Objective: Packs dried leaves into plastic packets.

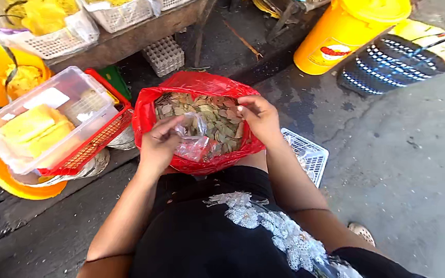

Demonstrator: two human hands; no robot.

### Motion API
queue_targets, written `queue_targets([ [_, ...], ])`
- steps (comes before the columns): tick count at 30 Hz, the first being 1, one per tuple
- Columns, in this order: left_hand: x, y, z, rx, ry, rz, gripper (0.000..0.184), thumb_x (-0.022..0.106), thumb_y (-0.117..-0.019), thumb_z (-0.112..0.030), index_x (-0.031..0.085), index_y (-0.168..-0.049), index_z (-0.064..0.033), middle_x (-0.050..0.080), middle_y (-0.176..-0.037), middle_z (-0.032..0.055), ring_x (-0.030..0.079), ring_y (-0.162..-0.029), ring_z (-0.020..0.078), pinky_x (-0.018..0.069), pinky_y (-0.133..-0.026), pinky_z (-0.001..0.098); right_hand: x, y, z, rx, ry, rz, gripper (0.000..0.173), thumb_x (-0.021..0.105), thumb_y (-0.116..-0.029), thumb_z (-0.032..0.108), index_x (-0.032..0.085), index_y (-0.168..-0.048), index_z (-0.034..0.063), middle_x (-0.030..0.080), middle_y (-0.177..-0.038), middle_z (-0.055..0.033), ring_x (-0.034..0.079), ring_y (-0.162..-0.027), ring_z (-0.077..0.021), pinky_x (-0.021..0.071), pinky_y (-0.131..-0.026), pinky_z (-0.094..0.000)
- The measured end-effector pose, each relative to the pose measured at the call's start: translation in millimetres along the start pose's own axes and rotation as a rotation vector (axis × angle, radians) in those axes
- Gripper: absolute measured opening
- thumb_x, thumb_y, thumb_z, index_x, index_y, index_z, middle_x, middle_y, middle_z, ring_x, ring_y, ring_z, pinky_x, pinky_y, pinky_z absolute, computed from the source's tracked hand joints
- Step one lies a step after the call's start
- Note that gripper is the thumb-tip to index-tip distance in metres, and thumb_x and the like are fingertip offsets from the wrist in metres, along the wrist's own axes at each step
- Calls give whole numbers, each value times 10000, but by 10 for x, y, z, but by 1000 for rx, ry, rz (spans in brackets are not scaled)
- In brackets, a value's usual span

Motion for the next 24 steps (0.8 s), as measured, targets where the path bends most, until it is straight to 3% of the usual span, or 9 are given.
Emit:
queue_targets([
  [2, -49, -34, 95, -38, -82, -30, 439, 566, -906, 64, 689, -1306, -72, 657, -1281, 69, 632, -739, 60, 558, -647, 251, 292, 50, -407, 181, 306, 278, 280, 636, -997, 99, 709, -1265, 61, 650, -1291, -228, 654, -1157, -376, 525, -1000, -572],
  [4, -16, -12, 33, -5, -164, -24, 448, 573, -898, 48, 695, -1306, -90, 657, -1282, 63, 616, -746, 42, 536, -638, 227, 634, 142, -741, 291, 492, 491, 327, 648, -984, 111, 698, -1305, 80, 644, -1315, -252, 611, -1217, -465, 474, -1009, -674],
  [7, 54, 31, -39, 44, -189, 22, 444, 582, -894, 49, 701, -1296, -97, 653, -1283, 43, 604, -745, 10, 528, -640, 188, 826, 189, -1032, 359, 497, 429, 503, 666, -1004, 253, 567, -1444, 30, 575, -1408, -279, 504, -1348, -487, 410, -1094, -658],
  [9, 70, 10, 20, 16, -179, 42, 455, 581, -897, 56, 697, -1305, -108, 652, -1286, 38, 610, -745, 28, 539, -649, 213, 869, 170, -1105, 397, 457, 399, 642, 642, -1011, 420, 504, -1483, 6, 567, -1412, -291, 502, -1352, -484, 403, -1104, -651],
  [11, 83, 12, 71, 5, -167, 50, 458, 587, -888, 43, 700, -1303, -115, 661, -1274, 34, 638, -766, 39, 564, -667, 226, 954, 173, -1007, 388, 426, 448, 627, 690, -974, 449, 593, -1375, -22, 636, -1288, -300, 582, -1249, -487, 449, -1056, -651],
  [15, 109, 62, 110, -23, -144, 73, 442, 600, -882, 43, 703, -1290, -93, 660, -1277, 40, 653, -770, 33, 571, -676, 206, 1119, 350, -912, 416, 486, 609, 418, 727, -949, 293, 687, -1225, -18, 666, -1238, -272, 548, -1278, -473, 389, -1104, -642],
  [21, 251, 30, 48, 14, -135, 133, 427, 604, -882, 24, 711, -1277, -99, 660, -1272, 24, 648, -774, 21, 569, -674, 200, 527, 230, -790, 376, 334, 294, 357, 733, -963, 311, 740, -1083, -26, 691, -1165, -257, 569, -1234, -480, 418, -1039, -681],
  [24, 365, -66, 2, 54, -154, 132, 317, 658, -930, -29, 732, -1233, -88, 676, -1221, 26, 622, -742, 4, 545, -655, 175, 194, 195, -583, 283, 155, 129, 318, 756, -945, 293, 737, -983, -22, 696, -1060, -211, 652, -1050, -365, 512, -923, -586],
])
Point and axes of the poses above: each hand's wrist, its own y-axis away from the middle knuckle, its own x-axis out of the palm, z = x × y, the point moved 9 cm from there along -y, towards the middle knuckle
